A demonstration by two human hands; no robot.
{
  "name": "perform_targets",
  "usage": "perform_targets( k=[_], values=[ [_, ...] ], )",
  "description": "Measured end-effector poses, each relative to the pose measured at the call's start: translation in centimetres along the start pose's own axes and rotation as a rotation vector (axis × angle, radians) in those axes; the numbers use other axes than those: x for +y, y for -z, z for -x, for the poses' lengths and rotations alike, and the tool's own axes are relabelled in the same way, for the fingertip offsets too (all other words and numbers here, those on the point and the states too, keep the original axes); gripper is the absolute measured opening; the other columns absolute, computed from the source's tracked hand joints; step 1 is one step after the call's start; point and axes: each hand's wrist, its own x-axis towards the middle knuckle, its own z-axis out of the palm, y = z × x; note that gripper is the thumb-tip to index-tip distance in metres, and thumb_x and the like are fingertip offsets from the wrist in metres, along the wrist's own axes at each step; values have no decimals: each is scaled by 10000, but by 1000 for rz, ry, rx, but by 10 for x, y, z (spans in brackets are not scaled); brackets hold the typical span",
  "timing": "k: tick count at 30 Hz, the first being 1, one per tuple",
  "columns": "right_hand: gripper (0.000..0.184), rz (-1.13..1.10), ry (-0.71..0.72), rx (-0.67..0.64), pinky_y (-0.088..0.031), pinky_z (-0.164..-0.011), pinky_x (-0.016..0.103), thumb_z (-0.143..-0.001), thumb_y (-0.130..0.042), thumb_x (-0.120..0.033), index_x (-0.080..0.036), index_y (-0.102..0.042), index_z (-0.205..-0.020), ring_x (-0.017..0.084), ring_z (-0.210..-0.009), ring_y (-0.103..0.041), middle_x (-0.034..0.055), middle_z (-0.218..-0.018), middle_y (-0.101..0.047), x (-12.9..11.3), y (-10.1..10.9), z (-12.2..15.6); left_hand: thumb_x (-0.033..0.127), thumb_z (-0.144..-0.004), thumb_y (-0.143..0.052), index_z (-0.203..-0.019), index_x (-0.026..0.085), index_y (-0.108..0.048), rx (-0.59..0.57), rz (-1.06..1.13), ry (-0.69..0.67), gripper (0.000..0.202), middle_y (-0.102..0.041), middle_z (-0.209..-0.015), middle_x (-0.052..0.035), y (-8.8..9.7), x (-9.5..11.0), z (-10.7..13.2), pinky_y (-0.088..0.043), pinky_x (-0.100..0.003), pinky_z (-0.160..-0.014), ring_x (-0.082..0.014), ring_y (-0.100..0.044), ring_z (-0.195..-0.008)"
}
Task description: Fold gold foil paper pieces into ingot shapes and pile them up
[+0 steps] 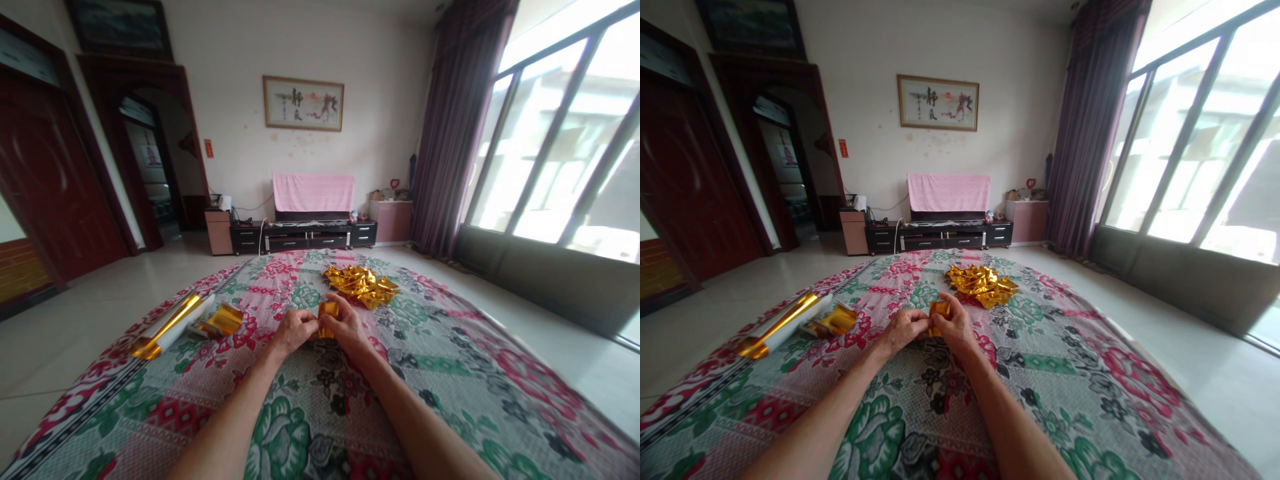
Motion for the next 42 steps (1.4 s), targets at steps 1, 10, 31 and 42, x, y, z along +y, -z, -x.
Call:
perform_targets(
  k=[1, 10, 31, 42],
  values=[
    [510, 8, 11, 11, -433, -509, 206, -612, -591, -223, -150, -500, -1108, 95, -561, -507, -29, -697, -567, 1, 0, 0, 339, -651, -522, -662, 137, -647, -5, 3, 9, 238, -601, -565, -5, 0, 1, 0, -382, -210, -494, -124, -527, -524],
    [550, -81, 28, 34, -421, -496, 203, -606, -622, -233, -160, -482, -1133, 94, -536, -514, -39, -655, -573, 8, -1, -4, 293, -663, -511, -576, 142, -622, -43, 14, -22, 206, -546, -490, 8, 3, 7, 6, -331, -214, -478, -109, -473, -485],
    [562, -149, 1, 95, -424, -501, 206, -597, -649, -262, -154, -481, -1122, 93, -543, -525, -33, -674, -578, 2, 4, -5, 355, -683, -568, -620, 143, -652, -132, 117, 17, 237, -569, -504, 4, 6, 9, 8, -332, -211, -458, -95, -460, -450],
    [490, -150, -74, -37, -451, -552, 238, -657, -632, -346, -170, -512, -1098, 127, -598, -556, -2, -726, -612, 0, 1, 3, 363, -626, -623, -710, 132, -618, 32, 304, 104, 247, -576, -539, 18, 2, 0, 1, -326, -189, -446, -89, -493, -482]
  ],
)
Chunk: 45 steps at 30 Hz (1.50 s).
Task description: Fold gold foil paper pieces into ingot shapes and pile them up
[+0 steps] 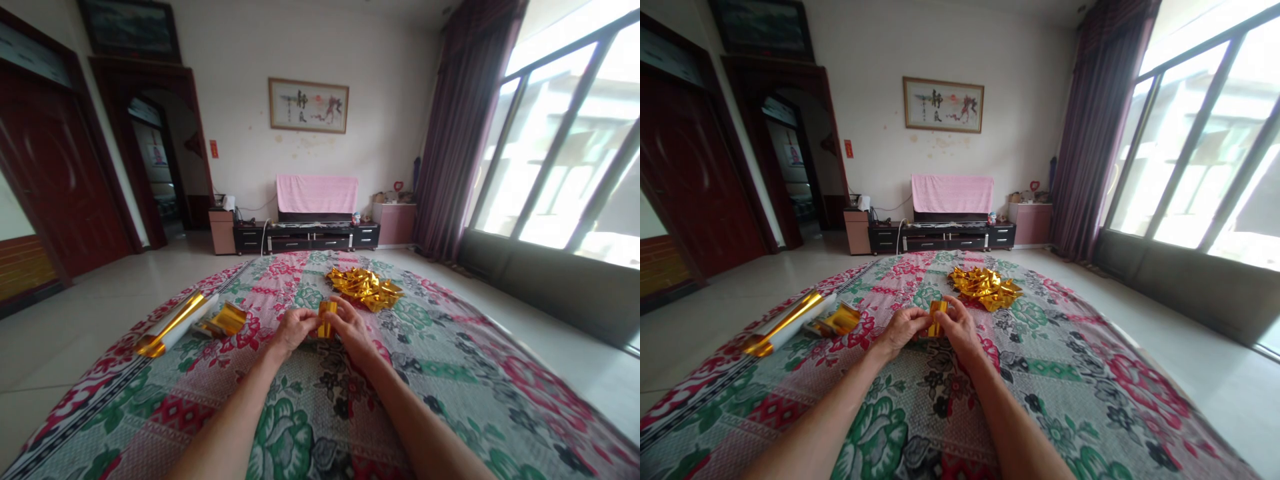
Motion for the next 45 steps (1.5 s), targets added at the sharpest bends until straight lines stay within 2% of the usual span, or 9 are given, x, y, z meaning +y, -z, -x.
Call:
perform_targets(
  k=[3, 5, 11, 20, 28, 33, 36, 40, 45],
  values=[
    [407, -39, -17, -6, -456, -576, 242, -736, -541, -375, -165, -537, -1084, 132, -620, -562, 10, -738, -622, -4, 2, 2, 351, -618, -632, -699, 132, -610, 27, 55, 41, 234, -562, -501, 26, 1, 4, 2, -314, -188, -437, -81, -474, -455],
    [379, -32, -25, -16, -453, -569, 237, -728, -532, -336, -170, -553, -1068, 133, -614, -563, 7, -736, -630, -6, 3, 3, 345, -613, -638, -688, 131, -609, 38, 72, 43, 229, -558, -490, 29, 1, 6, 2, -314, -188, -437, -77, -467, -447],
    [407, -63, -38, -75, -455, -542, 237, -648, -584, -250, -175, -548, -1047, 128, -565, -562, 14, -755, -648, -4, 0, 2, 355, -613, -627, -717, 132, -626, 38, 63, 37, 246, -564, -509, 24, 0, 3, 1, -321, -188, -441, -84, -484, -464],
    [478, -58, 4, -80, -477, -619, 259, -605, -690, -292, -186, -540, -1046, 168, -736, -592, 27, -847, -645, 2, 1, 1, 281, -613, -593, -755, 137, -675, 27, 50, 24, 218, -549, -483, 35, 0, 0, -1, -299, -188, -424, -74, -452, -431],
    [478, -24, 17, -63, -474, -622, 271, -593, -706, -352, -188, -555, -1015, 169, -715, -585, 21, -832, -638, 3, 1, -1, 309, -652, -572, -737, 130, -654, -33, 99, 27, 214, -559, -517, 21, 2, 0, 2, -337, -182, -429, -82, -485, -463],
    [456, 9, 75, 27, -469, -644, 265, -587, -698, -306, -173, -553, -999, 155, -719, -572, 20, -840, -628, 10, 1, -5, 453, -682, -565, -710, 133, -606, 91, 144, 11, 323, -588, -597, 0, 1, 3, -1, -343, -181, -423, -95, -535, -508],
    [445, 59, 99, 56, -462, -625, 249, -595, -679, -276, -170, -547, -1006, 141, -690, -562, 12, -829, -624, 12, 1, -6, 442, -631, -630, -761, 137, -617, 134, 117, -24, 332, -589, -608, 7, 0, 5, -2, -352, -177, -434, -91, -533, -520],
    [384, 82, 67, -39, -454, -584, 232, -608, -672, -290, -168, -570, -958, 133, -642, -554, -6, -760, -617, 12, 1, -5, 383, -605, -661, -742, 133, -626, 113, 76, -47, 288, -552, -553, 28, 0, 3, -2, -330, -166, -426, -67, -474, -475],
    [311, 128, 6, -90, -415, -510, 212, -682, -602, -422, -161, -626, -849, 118, -561, -524, -15, -660, -607, 11, 3, -3, 367, -637, -633, -658, 123, -607, 103, 69, -74, 246, -516, -517, 32, 1, -2, -4, -321, -163, -418, -48, -417, -435]
  ],
)
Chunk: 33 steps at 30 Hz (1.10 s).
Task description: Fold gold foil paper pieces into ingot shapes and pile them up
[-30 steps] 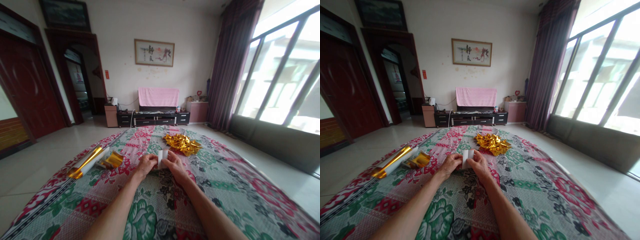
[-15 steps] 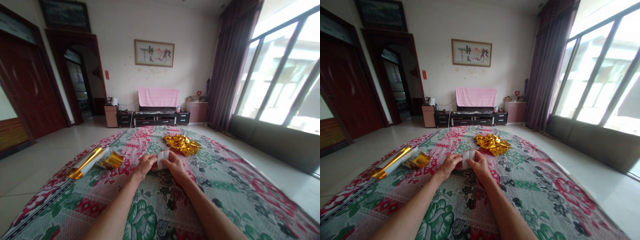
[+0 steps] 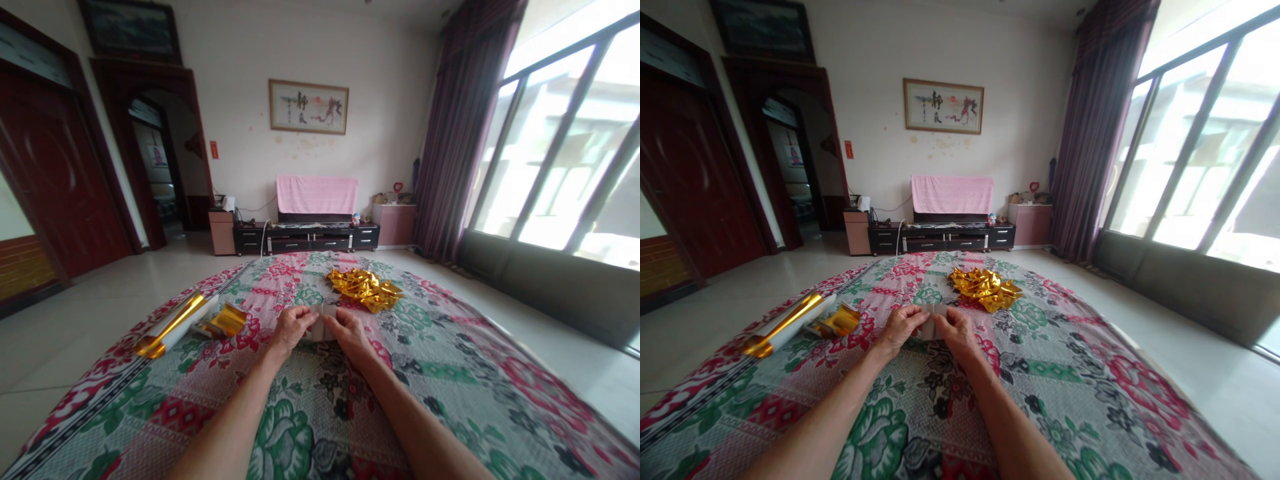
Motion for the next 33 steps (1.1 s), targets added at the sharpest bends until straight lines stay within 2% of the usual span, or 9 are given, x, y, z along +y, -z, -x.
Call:
perform_targets(
  k=[6, 16, 20, 23, 27, 33],
  values=[
    [351, -10, 8, 86, -421, -519, 214, -709, -547, -457, -159, -621, -879, 125, -578, -526, -4, -670, -618, -3, 0, 0, 363, -638, -626, -712, 129, -620, 29, 36, 44, 246, -526, -534, 27, 0, 0, 0, -351, -167, -408, -66, -460, -451],
    [307, 114, 25, 141, -407, -515, 215, -626, -635, -341, -144, -566, -851, 113, -569, -483, -19, -649, -561, -3, 1, 0, 358, -634, -631, -668, 136, -601, 41, 41, 47, 227, -499, -497, 40, 0, -3, -2, -333, -178, -399, -65, -429, -416],
    [355, 79, 14, 154, -404, -522, 218, -602, -660, -333, -138, -561, -881, 105, -567, -473, -21, -657, -549, -5, 0, 1, 379, -641, -638, -918, 147, -614, 50, 99, 34, 362, -544, -561, 39, 0, 1, -2, -333, -177, -427, -68, -449, -450],
    [374, 46, 2, 131, -397, -515, 216, -584, -678, -332, -136, -560, -881, 99, -554, -464, -22, -652, -544, -6, -2, 2, 374, -617, -676, -1030, 147, -591, 84, 135, -37, 478, -604, -696, 6, 1, 4, -3, -395, -185, -538, -87, -522, -580],
    [385, 20, -20, 85, -402, -514, 214, -591, -684, -334, -141, -552, -897, 94, -548, -461, -25, -652, -537, -7, -3, 3, 339, -591, -703, -953, 143, -640, 60, 109, -93, 416, -631, -817, -34, 2, 2, -4, -429, -217, -692, -129, -563, -743],
    [366, 73, -37, -35, -407, -531, 206, -632, -665, -323, -139, -554, -929, 101, -589, -489, -7, -712, -568, -7, 0, 4, 324, -614, -673, -769, 134, -651, -31, 54, -81, 246, -608, -653, 0, 3, -1, -2, -386, -203, -578, -101, -507, -601]
  ],
)
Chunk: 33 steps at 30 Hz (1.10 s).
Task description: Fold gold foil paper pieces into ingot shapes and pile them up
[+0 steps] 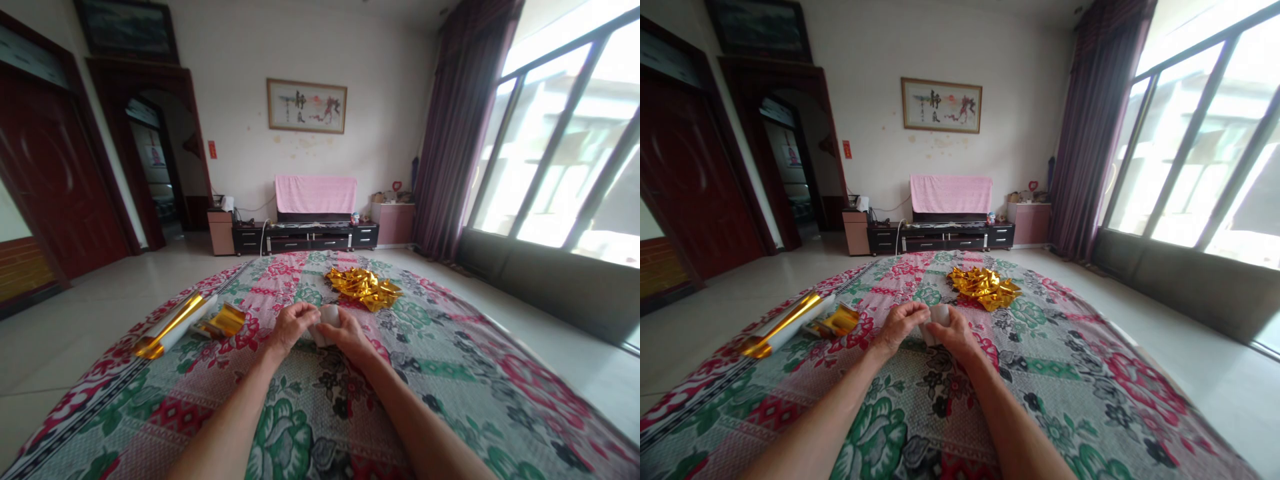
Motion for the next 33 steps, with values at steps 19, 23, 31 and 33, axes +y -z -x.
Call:
perform_targets(
  k=[19, 23, 31, 33],
  values=[
    [364, 20, 12, 175, -410, -502, 206, -611, -633, -330, -149, -571, -921, 119, -573, -497, -17, -669, -572, -5, -2, 0, 309, -547, -685, -769, 127, -627, 76, 216, 174, 293, -608, -592, 22, -4, 2, 0, -353, -195, -488, -80, -492, -494],
    [356, 101, 33, 200, -403, -492, 217, -661, -588, -411, -154, -582, -908, 125, -549, -497, -14, -632, -575, -1, -2, -2, 289, -535, -682, -733, 120, -626, 80, 206, 173, 266, -607, -575, 18, -4, 1, 0, -356, -193, -483, -79, -489, -486],
    [248, 382, 148, 355, -402, -529, 224, -635, -594, -374, -175, -588, -784, 139, -590, -511, 1, -661, -594, -1, -3, -2, 284, -567, -651, -745, 138, -622, 63, 135, 188, 232, -602, -557, 18, -4, -3, -1, -362, -201, -465, -96, -499, -470],
    [223, 406, 147, 371, -407, -533, 229, -636, -589, -363, -182, -581, -767, 141, -582, -518, -2, -643, -594, 0, -3, -2, 280, -570, -649, -745, 141, -619, 68, 110, 179, 225, -600, -554, 16, -4, -3, -1, -358, -201, -463, -98, -499, -471]
  ],
)
